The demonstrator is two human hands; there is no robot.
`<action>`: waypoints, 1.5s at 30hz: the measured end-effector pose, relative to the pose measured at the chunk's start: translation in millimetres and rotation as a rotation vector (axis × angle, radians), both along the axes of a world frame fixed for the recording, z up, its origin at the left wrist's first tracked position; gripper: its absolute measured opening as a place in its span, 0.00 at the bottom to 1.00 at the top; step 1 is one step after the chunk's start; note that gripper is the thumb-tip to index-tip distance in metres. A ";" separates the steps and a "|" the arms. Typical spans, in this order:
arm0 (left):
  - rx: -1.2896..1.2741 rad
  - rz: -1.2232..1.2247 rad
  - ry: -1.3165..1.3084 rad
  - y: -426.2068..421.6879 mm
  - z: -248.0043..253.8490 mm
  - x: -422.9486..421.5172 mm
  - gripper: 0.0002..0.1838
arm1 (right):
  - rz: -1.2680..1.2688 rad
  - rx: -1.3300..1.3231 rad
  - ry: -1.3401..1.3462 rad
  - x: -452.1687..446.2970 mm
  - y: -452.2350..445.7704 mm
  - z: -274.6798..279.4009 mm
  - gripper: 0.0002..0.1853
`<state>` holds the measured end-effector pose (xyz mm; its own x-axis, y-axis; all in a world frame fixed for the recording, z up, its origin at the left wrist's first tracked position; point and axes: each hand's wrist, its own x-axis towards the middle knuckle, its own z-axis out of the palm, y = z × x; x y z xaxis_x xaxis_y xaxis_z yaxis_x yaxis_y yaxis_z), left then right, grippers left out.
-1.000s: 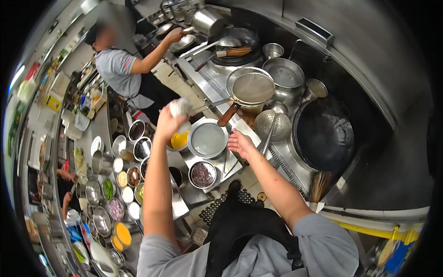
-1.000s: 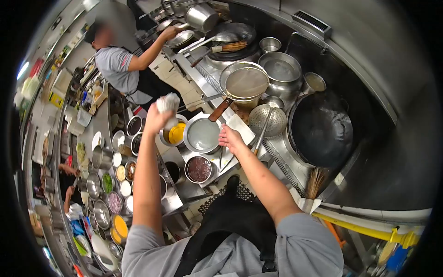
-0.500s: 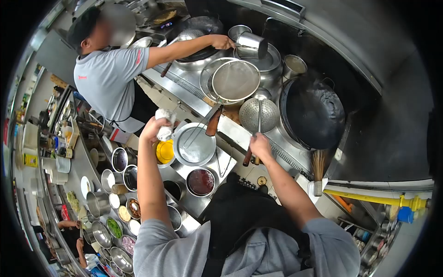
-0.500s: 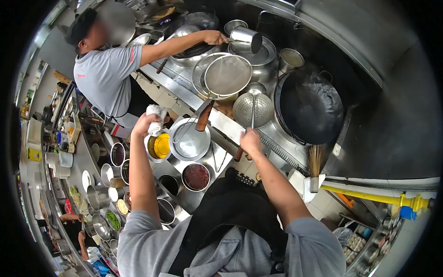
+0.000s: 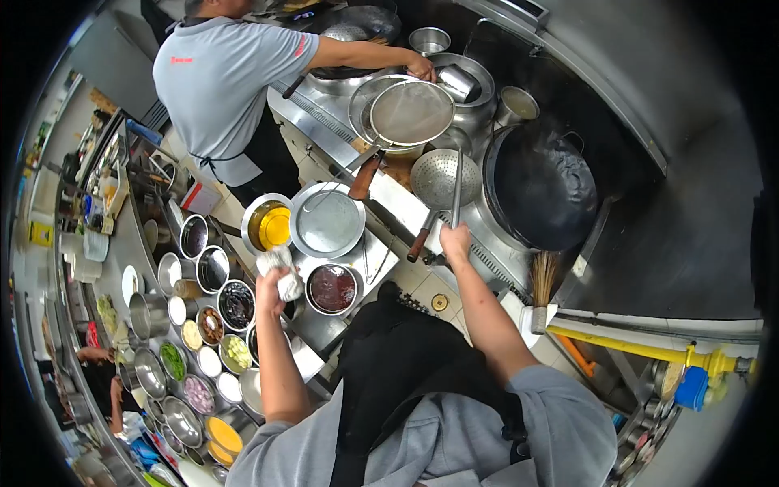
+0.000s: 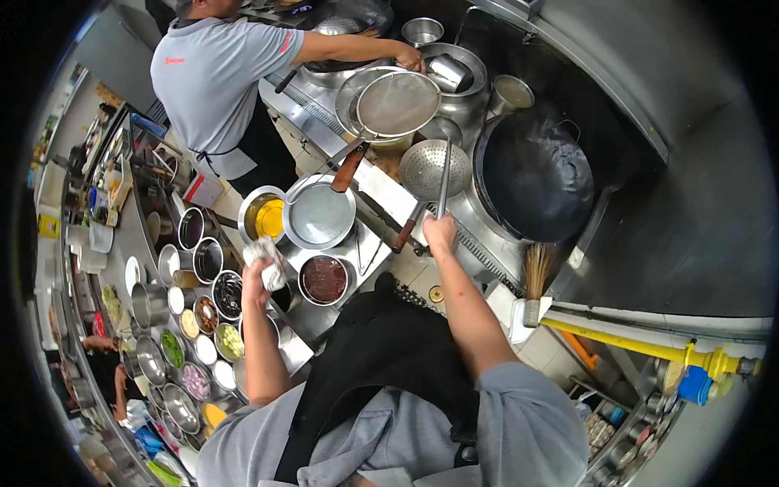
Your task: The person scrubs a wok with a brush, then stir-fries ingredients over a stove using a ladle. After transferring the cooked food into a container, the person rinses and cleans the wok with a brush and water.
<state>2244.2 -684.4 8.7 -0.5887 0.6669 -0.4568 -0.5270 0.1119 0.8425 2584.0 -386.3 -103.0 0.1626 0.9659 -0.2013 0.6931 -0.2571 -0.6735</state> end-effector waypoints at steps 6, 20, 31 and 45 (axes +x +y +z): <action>-0.038 -0.041 -0.091 -62.9 -21.7 101.1 0.23 | -0.100 -0.217 0.703 67.3 -55.6 82.0 0.10; -0.061 -0.286 -0.353 -115.6 -19.2 204.3 0.29 | 0.113 -0.780 0.837 236.6 -214.5 154.6 0.20; 0.075 -0.189 -0.333 -201.5 -8.4 171.0 0.27 | 0.752 -0.676 0.522 22.1 -285.8 38.0 0.22; 0.023 0.036 -0.344 -319.5 3.7 143.1 0.26 | 0.850 -0.386 -0.067 -309.1 -259.6 -58.4 0.30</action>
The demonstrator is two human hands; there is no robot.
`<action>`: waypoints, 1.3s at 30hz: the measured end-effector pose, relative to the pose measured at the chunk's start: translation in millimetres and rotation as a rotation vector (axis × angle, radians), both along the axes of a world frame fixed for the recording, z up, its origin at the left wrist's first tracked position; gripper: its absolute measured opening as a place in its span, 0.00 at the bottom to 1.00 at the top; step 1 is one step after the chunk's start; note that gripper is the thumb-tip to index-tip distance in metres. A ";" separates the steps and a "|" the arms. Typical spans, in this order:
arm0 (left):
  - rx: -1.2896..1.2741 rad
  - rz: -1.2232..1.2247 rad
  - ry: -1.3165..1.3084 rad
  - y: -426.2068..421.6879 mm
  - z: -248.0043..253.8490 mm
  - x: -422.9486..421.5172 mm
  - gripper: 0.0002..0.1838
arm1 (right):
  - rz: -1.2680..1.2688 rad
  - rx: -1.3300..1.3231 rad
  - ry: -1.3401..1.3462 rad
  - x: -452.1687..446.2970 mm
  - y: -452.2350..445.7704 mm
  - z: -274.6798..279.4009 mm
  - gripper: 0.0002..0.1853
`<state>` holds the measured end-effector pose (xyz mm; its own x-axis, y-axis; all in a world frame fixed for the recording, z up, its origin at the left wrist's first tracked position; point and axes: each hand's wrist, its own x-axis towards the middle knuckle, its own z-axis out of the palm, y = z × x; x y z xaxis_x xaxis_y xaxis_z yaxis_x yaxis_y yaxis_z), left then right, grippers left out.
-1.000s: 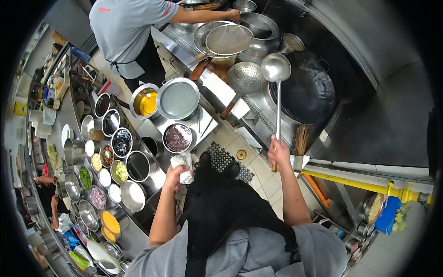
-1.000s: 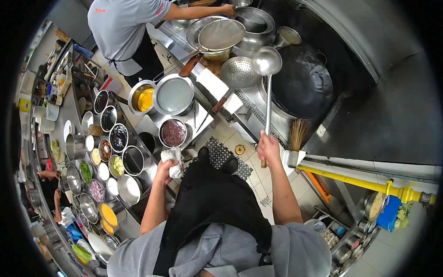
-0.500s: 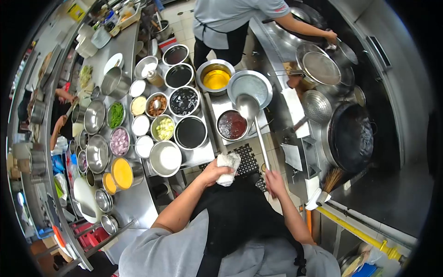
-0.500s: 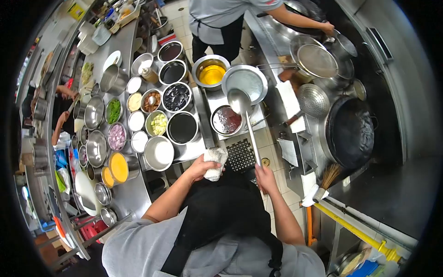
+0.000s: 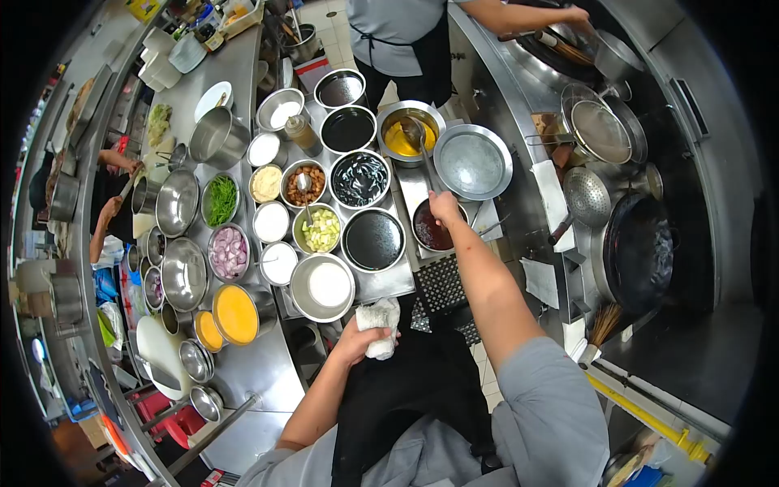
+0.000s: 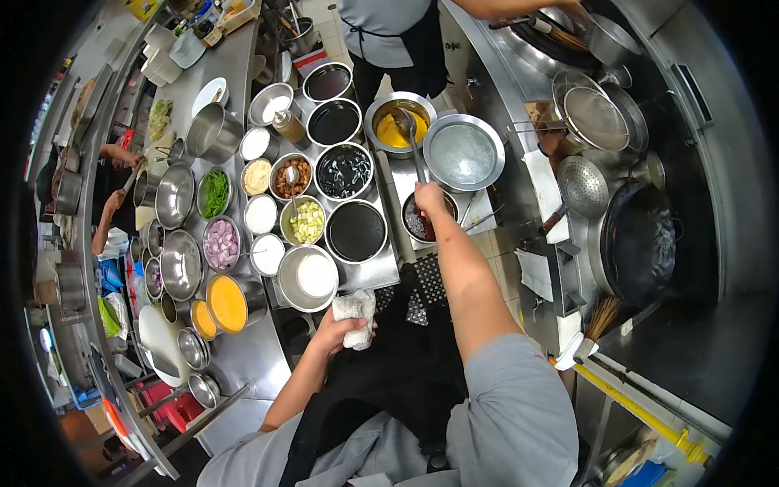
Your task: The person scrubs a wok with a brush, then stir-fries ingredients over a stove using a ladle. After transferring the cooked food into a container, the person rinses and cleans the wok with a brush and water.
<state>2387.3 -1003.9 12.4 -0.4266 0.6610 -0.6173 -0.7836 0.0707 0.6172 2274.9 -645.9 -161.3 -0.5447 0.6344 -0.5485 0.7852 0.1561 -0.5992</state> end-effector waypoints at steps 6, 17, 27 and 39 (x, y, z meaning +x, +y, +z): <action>-0.005 0.030 -0.016 -24.2 -3.2 -7.2 0.28 | 0.043 -0.075 -0.012 -5.7 9.1 -1.5 0.32; 0.046 0.033 0.029 -13.1 -2.9 -27.5 0.29 | -0.045 0.011 0.135 41.9 -2.9 73.5 0.30; 0.079 -0.068 0.067 15.3 5.7 -31.4 0.26 | -0.035 0.054 0.169 47.6 6.8 86.6 0.29; 0.114 -0.093 0.074 25.1 9.9 -34.5 0.26 | 0.068 0.133 0.160 46.7 12.0 79.0 0.29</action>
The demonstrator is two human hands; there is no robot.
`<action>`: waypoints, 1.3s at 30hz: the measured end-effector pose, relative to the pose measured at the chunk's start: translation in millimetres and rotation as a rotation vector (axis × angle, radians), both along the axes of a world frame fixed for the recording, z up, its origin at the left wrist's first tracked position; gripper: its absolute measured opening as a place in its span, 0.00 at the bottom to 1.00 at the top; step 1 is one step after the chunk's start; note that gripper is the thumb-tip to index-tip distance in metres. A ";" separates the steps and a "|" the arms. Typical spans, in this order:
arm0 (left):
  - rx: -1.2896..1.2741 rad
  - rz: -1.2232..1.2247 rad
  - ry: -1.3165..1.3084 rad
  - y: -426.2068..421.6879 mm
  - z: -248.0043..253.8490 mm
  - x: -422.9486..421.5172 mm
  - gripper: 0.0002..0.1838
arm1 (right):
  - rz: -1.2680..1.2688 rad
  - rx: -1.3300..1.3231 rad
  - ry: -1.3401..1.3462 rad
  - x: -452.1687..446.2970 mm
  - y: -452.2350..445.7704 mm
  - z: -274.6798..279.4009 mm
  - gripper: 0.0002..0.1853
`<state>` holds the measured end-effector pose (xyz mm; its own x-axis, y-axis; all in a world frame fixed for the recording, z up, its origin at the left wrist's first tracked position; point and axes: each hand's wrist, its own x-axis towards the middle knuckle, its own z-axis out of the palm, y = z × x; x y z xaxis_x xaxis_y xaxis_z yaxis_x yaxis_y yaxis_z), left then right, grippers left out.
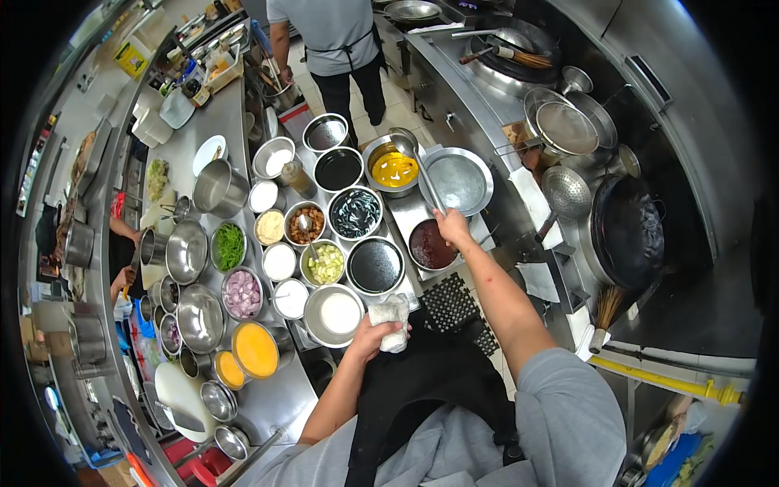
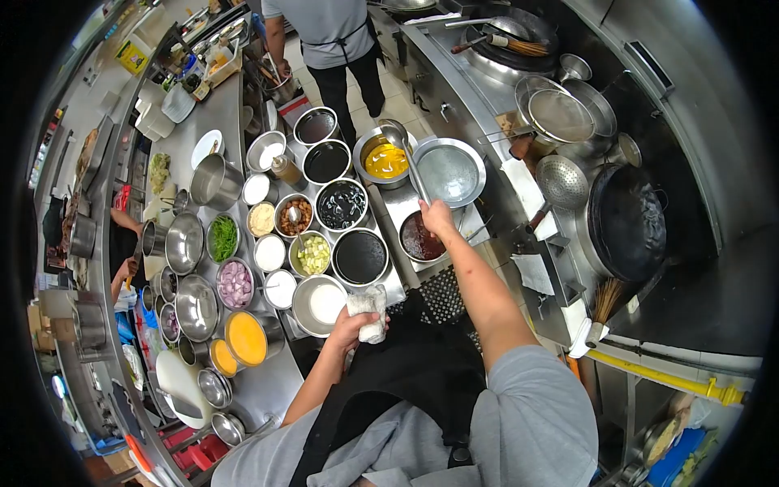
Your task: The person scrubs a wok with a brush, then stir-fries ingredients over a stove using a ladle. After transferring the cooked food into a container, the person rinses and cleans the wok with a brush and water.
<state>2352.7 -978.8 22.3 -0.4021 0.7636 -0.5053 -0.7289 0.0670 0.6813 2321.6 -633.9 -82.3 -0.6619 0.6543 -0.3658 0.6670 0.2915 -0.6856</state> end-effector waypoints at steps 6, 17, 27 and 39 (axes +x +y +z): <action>-0.004 -0.004 0.009 -1.1 -1.1 -2.4 0.26 | -0.031 -0.038 -0.039 0.5 -7.4 22.5 0.28; 0.009 -0.013 0.023 -7.5 -3.7 -1.8 0.25 | -0.022 -0.028 0.000 1.5 -7.0 18.0 0.28; 0.003 -0.017 0.044 -10.2 1.3 -1.3 0.25 | -0.021 -0.051 -0.063 3.2 -13.1 36.8 0.29; -0.008 -0.003 0.044 -12.9 15.0 -2.9 0.26 | -0.285 -1.039 0.347 18.8 8.9 53.1 0.21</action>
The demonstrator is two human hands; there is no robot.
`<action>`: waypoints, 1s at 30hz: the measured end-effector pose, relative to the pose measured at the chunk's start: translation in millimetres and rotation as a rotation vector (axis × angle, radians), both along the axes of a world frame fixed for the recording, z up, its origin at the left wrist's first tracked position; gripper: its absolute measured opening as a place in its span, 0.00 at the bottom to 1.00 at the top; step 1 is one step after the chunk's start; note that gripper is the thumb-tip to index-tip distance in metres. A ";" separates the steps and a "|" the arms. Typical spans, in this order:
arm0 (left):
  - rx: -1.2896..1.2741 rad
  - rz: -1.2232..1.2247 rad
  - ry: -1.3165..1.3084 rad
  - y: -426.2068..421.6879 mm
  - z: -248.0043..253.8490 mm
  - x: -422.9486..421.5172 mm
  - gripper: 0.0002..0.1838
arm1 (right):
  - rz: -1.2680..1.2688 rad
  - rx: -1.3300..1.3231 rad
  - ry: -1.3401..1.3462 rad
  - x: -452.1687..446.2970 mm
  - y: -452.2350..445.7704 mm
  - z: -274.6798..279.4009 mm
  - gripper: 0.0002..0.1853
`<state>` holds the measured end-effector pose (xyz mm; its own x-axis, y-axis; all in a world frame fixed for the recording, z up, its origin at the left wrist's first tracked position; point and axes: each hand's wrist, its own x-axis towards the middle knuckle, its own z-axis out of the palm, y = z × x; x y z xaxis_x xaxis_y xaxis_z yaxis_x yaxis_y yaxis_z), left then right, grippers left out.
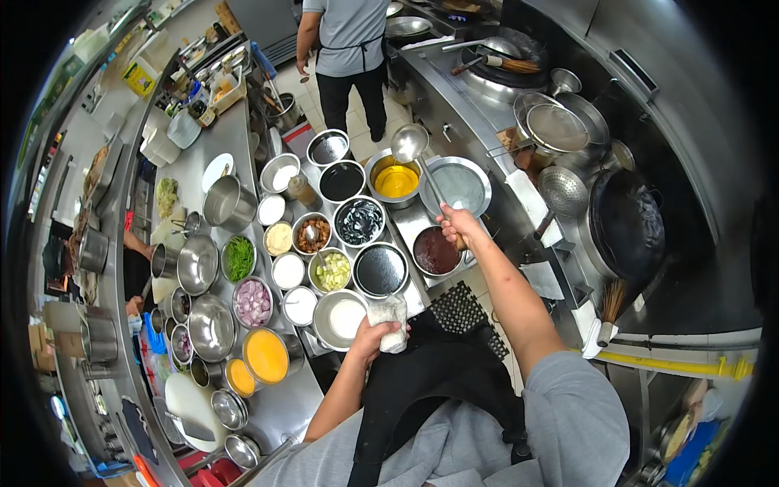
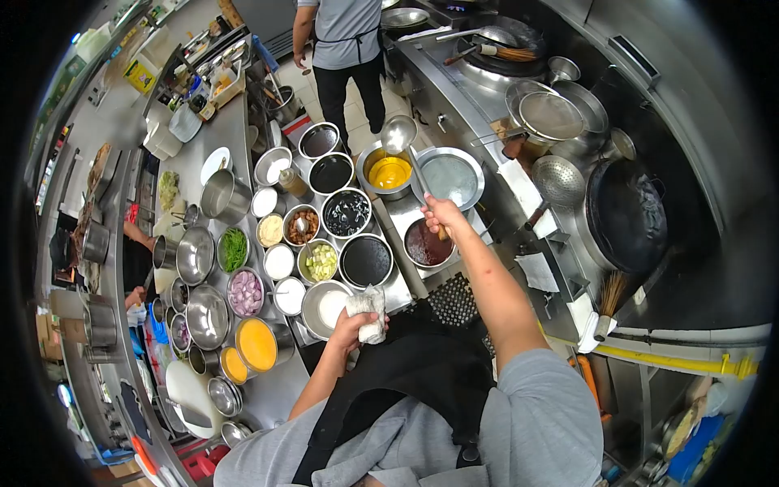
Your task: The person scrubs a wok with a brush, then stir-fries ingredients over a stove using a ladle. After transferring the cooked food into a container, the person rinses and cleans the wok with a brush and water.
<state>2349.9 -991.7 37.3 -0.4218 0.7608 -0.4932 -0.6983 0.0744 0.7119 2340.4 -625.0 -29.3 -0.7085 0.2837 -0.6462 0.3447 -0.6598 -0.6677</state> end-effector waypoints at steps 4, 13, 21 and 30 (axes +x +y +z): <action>-0.005 -0.029 0.010 3.3 -3.8 -2.6 0.26 | -0.028 -0.348 0.182 22.8 9.4 18.1 0.23; -0.004 -0.200 -0.006 53.3 -2.5 3.3 0.23 | -0.075 -0.413 0.574 149.9 17.8 162.7 0.26; -0.006 -0.400 0.050 136.3 -7.8 36.9 0.23 | -0.688 0.481 0.176 352.6 66.5 214.8 0.22; 0.036 -0.562 0.066 237.7 -0.2 121.2 0.23 | -0.629 1.131 -0.842 511.1 111.5 176.6 0.18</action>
<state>2471.1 -754.1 37.1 0.0241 0.8932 -0.4490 -0.5121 0.3967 0.7618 2851.6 -513.5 147.3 0.1560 0.9872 -0.0328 0.7352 -0.1382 -0.6636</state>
